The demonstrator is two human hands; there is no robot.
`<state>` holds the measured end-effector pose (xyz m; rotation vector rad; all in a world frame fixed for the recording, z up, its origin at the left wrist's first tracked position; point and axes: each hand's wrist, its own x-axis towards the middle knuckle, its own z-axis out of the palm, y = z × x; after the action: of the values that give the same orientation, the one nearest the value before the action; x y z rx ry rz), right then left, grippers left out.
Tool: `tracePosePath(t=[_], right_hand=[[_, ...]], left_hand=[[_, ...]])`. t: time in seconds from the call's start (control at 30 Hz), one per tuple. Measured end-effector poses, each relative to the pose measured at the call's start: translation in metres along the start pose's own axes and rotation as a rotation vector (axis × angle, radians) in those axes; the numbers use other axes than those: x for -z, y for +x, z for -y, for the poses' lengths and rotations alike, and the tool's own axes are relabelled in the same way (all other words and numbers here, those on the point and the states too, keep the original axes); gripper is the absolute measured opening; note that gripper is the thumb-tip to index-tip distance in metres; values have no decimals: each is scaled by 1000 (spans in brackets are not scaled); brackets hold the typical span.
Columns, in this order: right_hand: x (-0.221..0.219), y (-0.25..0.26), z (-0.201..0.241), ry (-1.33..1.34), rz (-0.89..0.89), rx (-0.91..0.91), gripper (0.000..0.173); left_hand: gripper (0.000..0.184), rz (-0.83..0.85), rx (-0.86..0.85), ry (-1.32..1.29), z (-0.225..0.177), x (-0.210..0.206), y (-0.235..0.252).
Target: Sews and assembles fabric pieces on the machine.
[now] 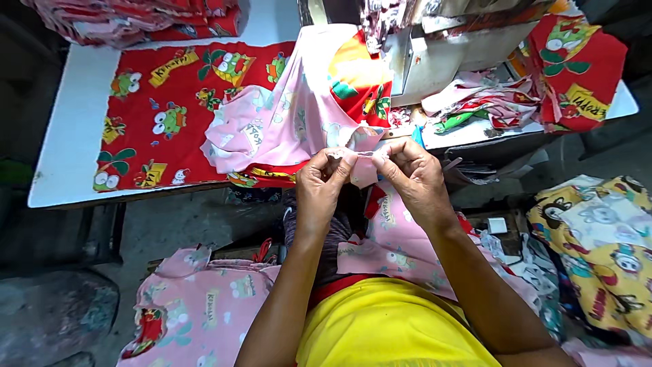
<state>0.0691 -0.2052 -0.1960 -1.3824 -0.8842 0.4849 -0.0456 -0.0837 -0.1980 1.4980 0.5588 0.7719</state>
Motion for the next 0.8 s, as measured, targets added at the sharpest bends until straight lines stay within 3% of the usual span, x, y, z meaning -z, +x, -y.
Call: tracePosePath(t=[0.13, 0.23, 0.47, 0.63, 0.73, 0.8], right_hand=[[2, 3, -3, 63, 16, -72, 6], [3, 3, -3, 71, 3, -120, 8], [-2, 1, -1, 26, -12, -85, 9], [-1, 1, -2, -29, -63, -16, 7], [6, 6, -8, 229, 5, 46, 13], [14, 13, -13, 421, 107, 55, 30]], left_hand=[[14, 32, 160, -136, -8, 1, 0], [22, 120, 190, -132, -11, 5, -3], [4, 99, 22, 10, 1, -2, -2], [5, 95, -102, 162, -3, -5, 4], [7, 144, -205, 119, -9, -2, 11], [12, 302, -319, 67, -19, 6, 22]])
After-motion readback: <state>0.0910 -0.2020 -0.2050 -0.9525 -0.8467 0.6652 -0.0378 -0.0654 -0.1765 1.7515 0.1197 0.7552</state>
